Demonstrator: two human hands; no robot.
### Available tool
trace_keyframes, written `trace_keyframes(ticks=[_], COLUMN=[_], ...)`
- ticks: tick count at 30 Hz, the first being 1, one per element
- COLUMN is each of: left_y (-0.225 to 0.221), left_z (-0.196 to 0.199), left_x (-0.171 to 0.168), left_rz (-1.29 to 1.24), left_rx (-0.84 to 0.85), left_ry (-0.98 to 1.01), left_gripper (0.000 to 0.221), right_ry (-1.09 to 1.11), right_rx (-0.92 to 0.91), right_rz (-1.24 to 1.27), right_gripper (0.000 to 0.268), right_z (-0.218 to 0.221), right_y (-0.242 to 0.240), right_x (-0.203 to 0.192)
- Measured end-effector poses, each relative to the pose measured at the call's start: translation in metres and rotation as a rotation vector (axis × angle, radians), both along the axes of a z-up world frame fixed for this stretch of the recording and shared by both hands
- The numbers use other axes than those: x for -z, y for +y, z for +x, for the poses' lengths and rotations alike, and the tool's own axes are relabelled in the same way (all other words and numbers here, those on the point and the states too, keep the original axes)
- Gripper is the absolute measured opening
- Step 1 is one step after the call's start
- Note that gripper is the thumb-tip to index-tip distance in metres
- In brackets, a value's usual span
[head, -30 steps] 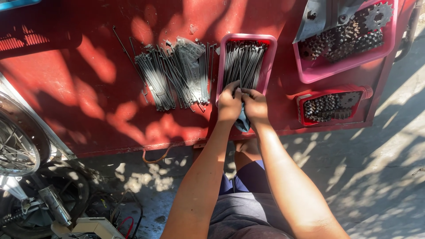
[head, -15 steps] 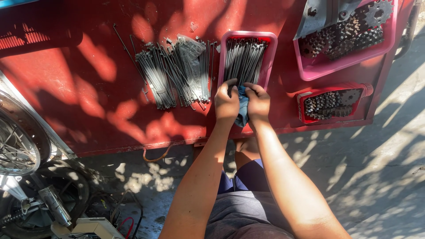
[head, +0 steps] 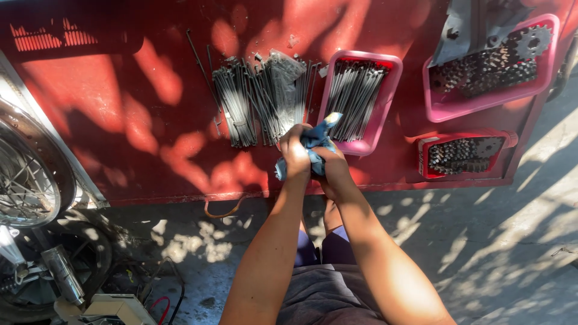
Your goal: The person is cleaning motorcycle wheel spokes one by one using a blue cloth.
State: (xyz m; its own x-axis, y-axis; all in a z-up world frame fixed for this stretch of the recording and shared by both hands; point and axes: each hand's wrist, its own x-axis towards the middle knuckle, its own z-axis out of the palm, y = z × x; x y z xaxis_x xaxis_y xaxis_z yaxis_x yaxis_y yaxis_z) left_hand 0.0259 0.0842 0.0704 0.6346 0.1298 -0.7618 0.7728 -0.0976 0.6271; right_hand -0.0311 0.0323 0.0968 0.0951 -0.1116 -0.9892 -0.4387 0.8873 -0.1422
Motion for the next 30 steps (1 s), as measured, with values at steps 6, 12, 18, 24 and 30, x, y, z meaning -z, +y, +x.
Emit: trace_keyframes(ticks=[6,12,18,24,30], left_y=[0.08,0.134,0.136,0.145,0.153], left_z=[0.015,-0.006,0.001,0.022,0.045], left_x=[0.042,0.114,0.105,0.071,0.045], left_rz=[0.325,0.279,0.088,-0.093,0.116], left_rx=[0.078,0.461,0.491,0.404,0.384], left_ry=[0.102,0.402,0.431,0.308,0.299], left_gripper=[0.019,0.026,0.038,0.039,0.042], right_ry=[-0.062,0.228,0.212,0.081,0.269], right_rx=[-0.958,-1.142,-1.071,-1.077,-0.838], right_rz=[-0.515,-0.37,-0.493,-0.509,-0.651], right_gripper=[0.048,0.06,0.032,0.027,0.051], right_z=[0.013,0.04,0.033,0.031,0.044], right_y=[0.037,0.065,0.073,0.082,0.091], right_x=[0.04,0.061,0.087,0.074,0.063])
